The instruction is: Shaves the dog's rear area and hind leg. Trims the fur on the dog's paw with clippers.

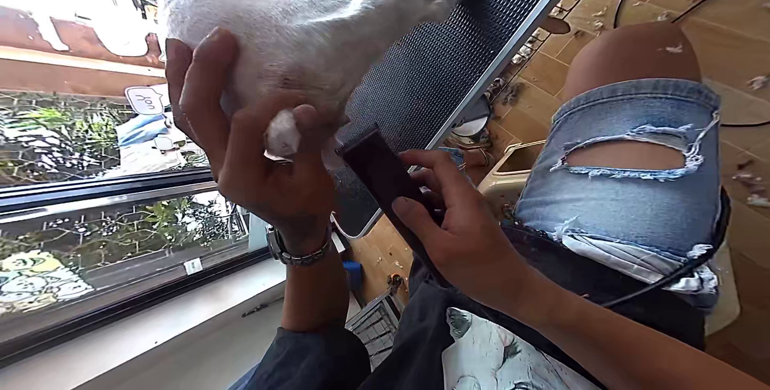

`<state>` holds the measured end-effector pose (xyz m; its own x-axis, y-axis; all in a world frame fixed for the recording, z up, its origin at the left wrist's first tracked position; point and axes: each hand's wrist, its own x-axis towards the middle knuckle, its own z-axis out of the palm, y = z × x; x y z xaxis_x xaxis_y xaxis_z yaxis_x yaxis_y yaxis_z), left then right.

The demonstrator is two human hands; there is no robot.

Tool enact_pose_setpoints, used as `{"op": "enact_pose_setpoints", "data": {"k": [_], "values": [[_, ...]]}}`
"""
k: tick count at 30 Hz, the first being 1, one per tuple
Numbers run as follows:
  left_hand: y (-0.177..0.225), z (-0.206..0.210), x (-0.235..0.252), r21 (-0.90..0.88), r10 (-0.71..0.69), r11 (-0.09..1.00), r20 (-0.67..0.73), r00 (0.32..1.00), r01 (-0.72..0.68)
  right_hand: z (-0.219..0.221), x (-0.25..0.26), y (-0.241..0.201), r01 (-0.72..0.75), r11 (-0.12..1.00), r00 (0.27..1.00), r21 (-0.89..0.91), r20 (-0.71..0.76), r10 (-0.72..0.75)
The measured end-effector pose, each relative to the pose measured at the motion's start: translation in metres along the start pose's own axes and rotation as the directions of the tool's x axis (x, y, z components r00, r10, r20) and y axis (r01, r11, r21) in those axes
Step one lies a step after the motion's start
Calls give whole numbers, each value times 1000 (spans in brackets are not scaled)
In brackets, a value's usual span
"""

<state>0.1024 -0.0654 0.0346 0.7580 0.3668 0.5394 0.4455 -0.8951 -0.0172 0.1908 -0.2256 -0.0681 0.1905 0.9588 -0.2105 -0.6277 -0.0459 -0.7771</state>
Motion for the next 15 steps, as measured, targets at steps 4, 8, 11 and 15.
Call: {"op": "enact_pose_setpoints", "data": {"k": [4, 8, 11, 15], "values": [[0, -13, 0, 5, 20, 1000, 34, 999, -20, 15, 6, 0, 4, 999, 1000, 34, 24, -4], [-1, -16, 2, -8, 36, 999, 50, 998, -36, 29, 12, -6, 52, 993, 998, 105, -25, -50], [0, -16, 2, -33, 22, 999, 54, 998, -20, 31, 10, -2, 132, 984, 991, 122, -39, -128], [1, -16, 2, -79, 3, 997, 39, 999, 0, 31, 10, -1, 62, 985, 998, 158, -22, -59]]}}
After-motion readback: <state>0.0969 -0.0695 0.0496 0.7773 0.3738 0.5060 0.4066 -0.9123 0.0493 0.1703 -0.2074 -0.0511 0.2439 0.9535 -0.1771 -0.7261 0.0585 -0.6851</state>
